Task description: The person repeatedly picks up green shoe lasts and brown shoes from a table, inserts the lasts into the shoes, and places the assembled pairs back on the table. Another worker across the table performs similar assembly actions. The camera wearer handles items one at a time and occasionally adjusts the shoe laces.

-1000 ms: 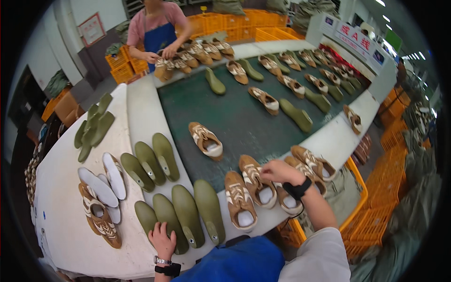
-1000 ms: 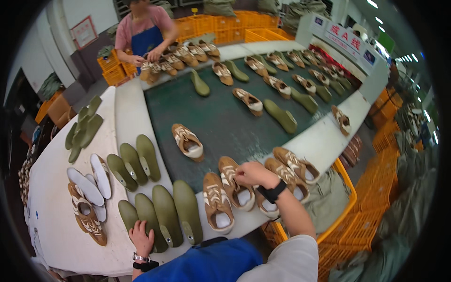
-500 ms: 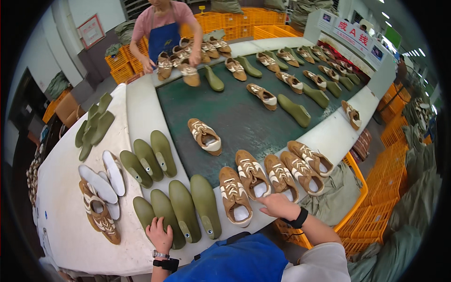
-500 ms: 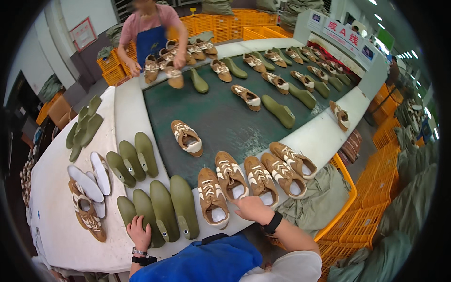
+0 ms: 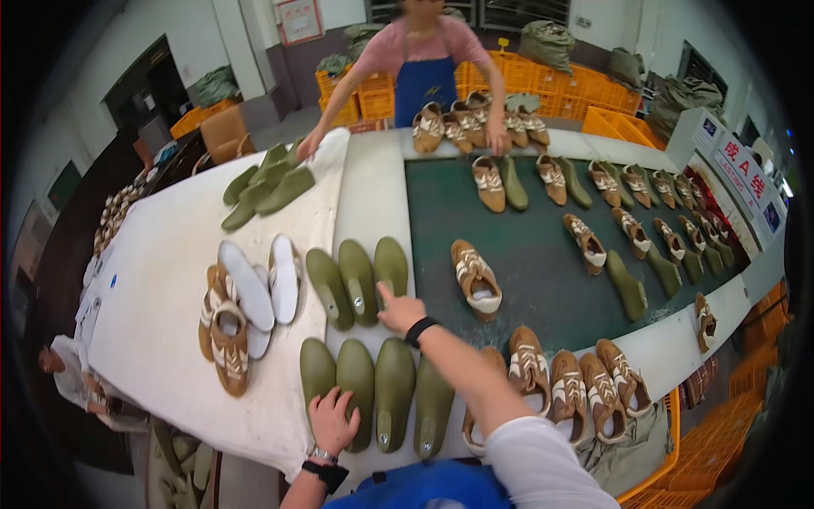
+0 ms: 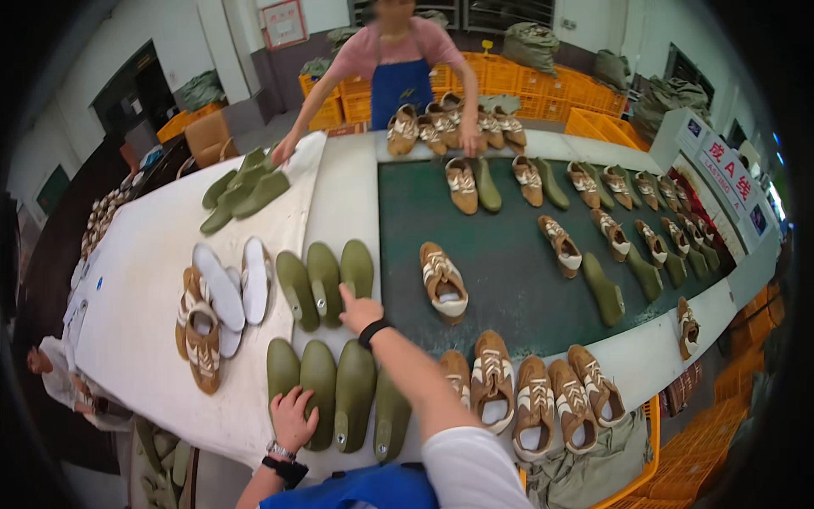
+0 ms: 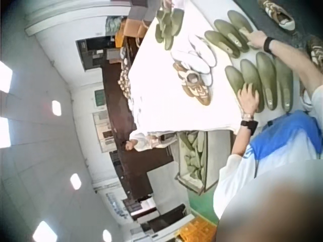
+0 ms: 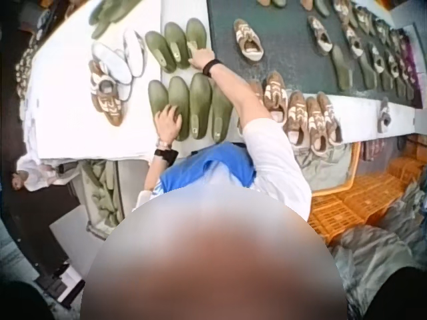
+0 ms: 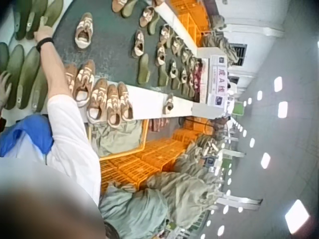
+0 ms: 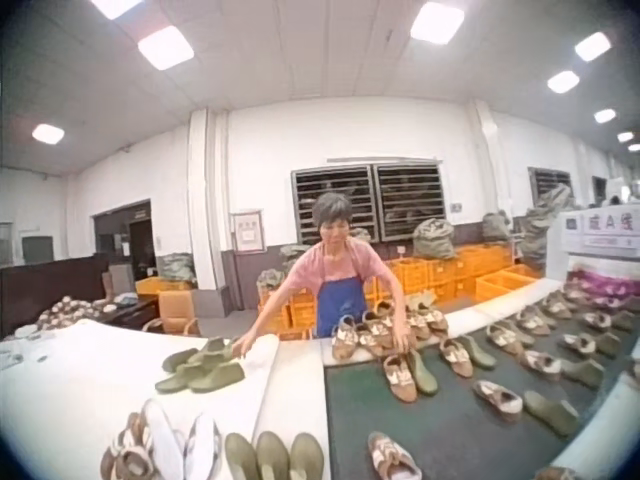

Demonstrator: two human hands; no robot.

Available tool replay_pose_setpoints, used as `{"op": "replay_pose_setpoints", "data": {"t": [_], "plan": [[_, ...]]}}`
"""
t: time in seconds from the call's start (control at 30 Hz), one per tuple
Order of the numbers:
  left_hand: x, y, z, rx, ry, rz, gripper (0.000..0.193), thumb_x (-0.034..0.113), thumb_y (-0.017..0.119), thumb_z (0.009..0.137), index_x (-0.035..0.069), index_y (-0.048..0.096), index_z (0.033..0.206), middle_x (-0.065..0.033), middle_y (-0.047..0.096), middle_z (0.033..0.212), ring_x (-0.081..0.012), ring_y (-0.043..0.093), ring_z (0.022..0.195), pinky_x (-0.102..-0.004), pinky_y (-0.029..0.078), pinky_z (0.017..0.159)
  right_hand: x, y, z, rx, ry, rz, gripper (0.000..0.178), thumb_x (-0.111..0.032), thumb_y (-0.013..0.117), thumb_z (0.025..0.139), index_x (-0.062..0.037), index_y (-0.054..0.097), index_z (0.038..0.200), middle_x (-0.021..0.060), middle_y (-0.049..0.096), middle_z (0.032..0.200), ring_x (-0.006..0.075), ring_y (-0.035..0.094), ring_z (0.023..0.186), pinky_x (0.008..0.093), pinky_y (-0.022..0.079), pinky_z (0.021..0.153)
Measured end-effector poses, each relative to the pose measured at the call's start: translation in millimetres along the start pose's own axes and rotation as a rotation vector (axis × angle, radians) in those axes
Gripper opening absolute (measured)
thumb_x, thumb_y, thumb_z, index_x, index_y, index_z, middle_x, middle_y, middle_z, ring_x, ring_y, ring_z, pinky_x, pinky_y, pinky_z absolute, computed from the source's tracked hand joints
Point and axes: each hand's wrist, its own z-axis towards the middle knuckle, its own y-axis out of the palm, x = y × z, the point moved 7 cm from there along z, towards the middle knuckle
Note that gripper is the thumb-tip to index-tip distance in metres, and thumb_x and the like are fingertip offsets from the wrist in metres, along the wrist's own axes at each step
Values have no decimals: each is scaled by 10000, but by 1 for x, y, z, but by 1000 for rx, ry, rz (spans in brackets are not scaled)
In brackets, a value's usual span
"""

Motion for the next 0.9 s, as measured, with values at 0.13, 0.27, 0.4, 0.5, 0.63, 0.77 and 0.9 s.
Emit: {"op": "replay_pose_setpoints", "data": {"t": [0.13, 0.27, 0.4, 0.5, 0.63, 0.77, 0.9], "plan": [[-1, 0, 1, -1, -3, -7, 389, 266, 671, 750, 118, 647, 1109, -140, 592, 1178, -284, 577, 1013, -468, 342, 995, 20, 28, 18, 66, 42, 194, 532, -249, 574, 840, -279, 438, 1353, 178, 678, 875, 364, 662, 843, 477, 513, 738], [-1, 1, 0, 15, 8, -9, 377, 261, 651, 751, 116, 646, 1099, -133, 598, 1172, -282, 570, 1020, -473, 339, 993, 87, -19, 3, 235, 84, 1197, 294, -254, 603, 868, -238, 505, 1145, 76, 581, 807, 225, 556, 592, 355, 430, 499], [-2, 4, 0, 0, 20, -3, 374, 257, 649, 750, 113, 641, 1095, -140, 596, 1174, -286, 557, 1041, -476, 334, 994, 159, -74, -48, 67, 229, 1920, 151, -229, 579, 919, -211, 509, 1051, -12, 471, 791, 86, 384, 517, 230, 269, 400], [-2, 3, 0, -18, 14, -4, 376, 232, 645, 754, 105, 632, 1108, -134, 595, 1176, -285, 540, 1082, -466, 318, 1003, 210, -137, -70, 332, 12, 1335, 144, -211, 591, 905, -181, 537, 1035, 39, 570, 851, 144, 522, 585, 288, 428, 509], [3, 0, 2, -38, 10, 21, 380, 225, 641, 753, 105, 631, 1113, -144, 591, 1179, -293, 533, 1095, -466, 318, 1001, 294, -168, -85, 497, 211, 412, 191, -254, 592, 859, -149, 565, 1016, 123, 679, 873, 349, 662, 800, 431, 507, 725], [6, -2, 1, -56, -3, 57, 332, 201, 628, 837, 77, 631, 1145, -144, 610, 1197, -336, 535, 1121, -480, 355, 1015, 367, -125, -99, 212, 402, -238, 193, -203, 520, 880, -228, 593, 1056, 159, 687, 867, 365, 669, 834, 455, 516, 732], [5, -1, 1, -72, 8, 87, 375, 239, 631, 838, 99, 619, 1186, -132, 593, 1239, -312, 529, 1138, -476, 343, 1018, 386, -97, -86, 122, 484, -341, 277, -168, 504, 899, -277, 579, 1143, 118, 700, 852, 314, 696, 827, 428, 532, 706]]}}
